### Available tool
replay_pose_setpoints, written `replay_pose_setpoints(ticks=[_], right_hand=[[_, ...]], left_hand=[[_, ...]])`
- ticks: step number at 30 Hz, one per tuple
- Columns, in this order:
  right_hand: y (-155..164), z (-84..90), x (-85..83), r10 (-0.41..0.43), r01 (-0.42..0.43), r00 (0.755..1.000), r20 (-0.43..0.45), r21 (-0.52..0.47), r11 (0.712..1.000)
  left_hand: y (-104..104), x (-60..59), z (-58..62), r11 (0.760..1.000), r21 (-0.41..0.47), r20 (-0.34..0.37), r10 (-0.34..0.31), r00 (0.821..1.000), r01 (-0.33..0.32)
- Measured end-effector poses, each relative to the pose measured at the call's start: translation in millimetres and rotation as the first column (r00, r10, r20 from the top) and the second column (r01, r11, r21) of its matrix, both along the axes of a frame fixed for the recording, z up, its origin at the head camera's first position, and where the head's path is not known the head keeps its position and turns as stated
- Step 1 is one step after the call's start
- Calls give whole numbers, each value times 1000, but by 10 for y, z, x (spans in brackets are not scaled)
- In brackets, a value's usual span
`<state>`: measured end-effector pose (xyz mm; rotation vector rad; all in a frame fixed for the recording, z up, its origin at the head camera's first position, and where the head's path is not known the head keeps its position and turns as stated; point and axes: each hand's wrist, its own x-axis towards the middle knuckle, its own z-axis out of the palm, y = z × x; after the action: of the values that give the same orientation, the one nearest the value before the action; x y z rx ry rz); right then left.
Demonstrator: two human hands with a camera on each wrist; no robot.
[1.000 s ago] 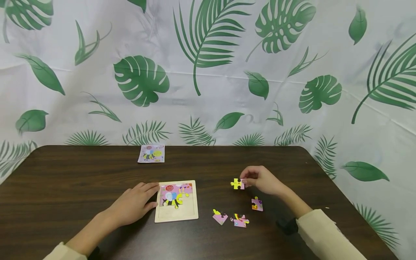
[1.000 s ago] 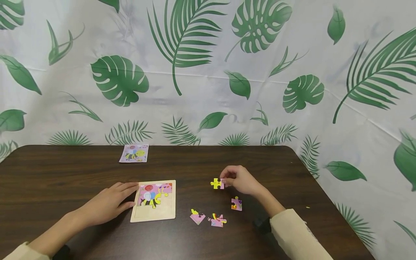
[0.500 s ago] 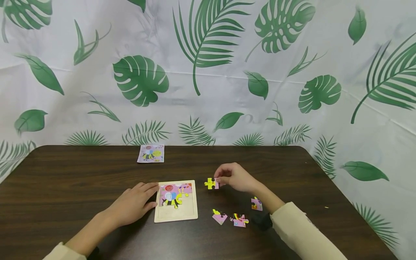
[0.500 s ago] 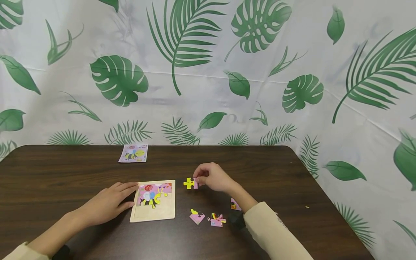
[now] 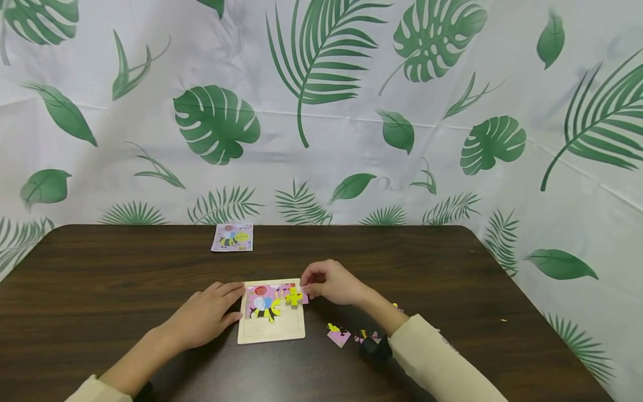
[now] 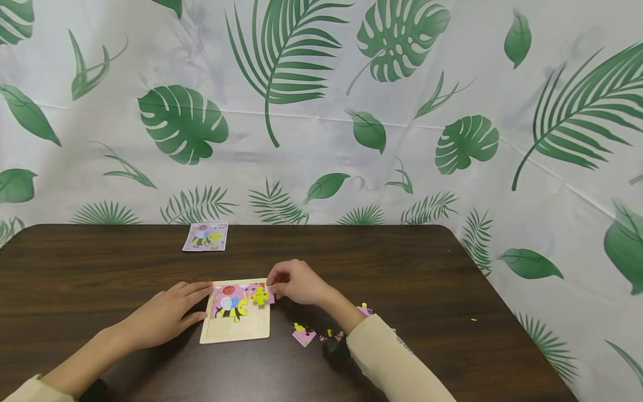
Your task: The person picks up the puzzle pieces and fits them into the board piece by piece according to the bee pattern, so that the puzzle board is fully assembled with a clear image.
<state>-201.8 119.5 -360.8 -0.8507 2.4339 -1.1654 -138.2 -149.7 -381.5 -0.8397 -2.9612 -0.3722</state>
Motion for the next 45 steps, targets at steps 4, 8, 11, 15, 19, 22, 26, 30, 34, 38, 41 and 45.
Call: replay_pose_setpoints(ticks=[4,8,11,15,19,22,26,30,34,38,41,45], right_hand=[[-89,-41,25,4,-4,1000,-9,17,1000],[-156,-72,55,7,-6,1000,-28,40,999],[-185,-87,74,2,1,999,-40,59,998],[-199,-107,81,-12,16,998,-58,84,996],[-201,-119,85,-19,26,998,-64,103,994],[-196,-118,91,-18,26,998,-64,116,993],[-189,-117,102,-6,15,997,-73,129,991],[-178,-125,117,18,-4,995,-100,138,990],[-169,-137,126,54,-34,989,-141,142,989],[-170,-140,139,69,-42,985,-157,168,985],[-169,-131,155,72,-40,984,-166,188,981],[-171,-116,169,83,-45,981,-177,208,977]], left_hand=[[1,2,4,1000,1,-1,-1,1000,1],[0,4,8,1000,3,-8,-1,1000,1],[-1,6,9,1000,3,-10,-3,1000,3],[0,8,9,1000,3,-9,-4,1000,4],[0,10,6,1000,2,-8,-1,1000,1],[1,11,3,1000,3,-7,0,1000,1],[1,13,0,1000,4,-7,0,1000,0],[2,13,-3,1000,3,-6,0,1000,0],[0,11,-7,1000,1,-8,1,1000,-1],[0,9,-11,1000,2,-10,3,1000,-3],[3,9,-11,1000,2,-11,1,1000,-1],[4,10,-12,1000,4,-14,-4,1000,5]])
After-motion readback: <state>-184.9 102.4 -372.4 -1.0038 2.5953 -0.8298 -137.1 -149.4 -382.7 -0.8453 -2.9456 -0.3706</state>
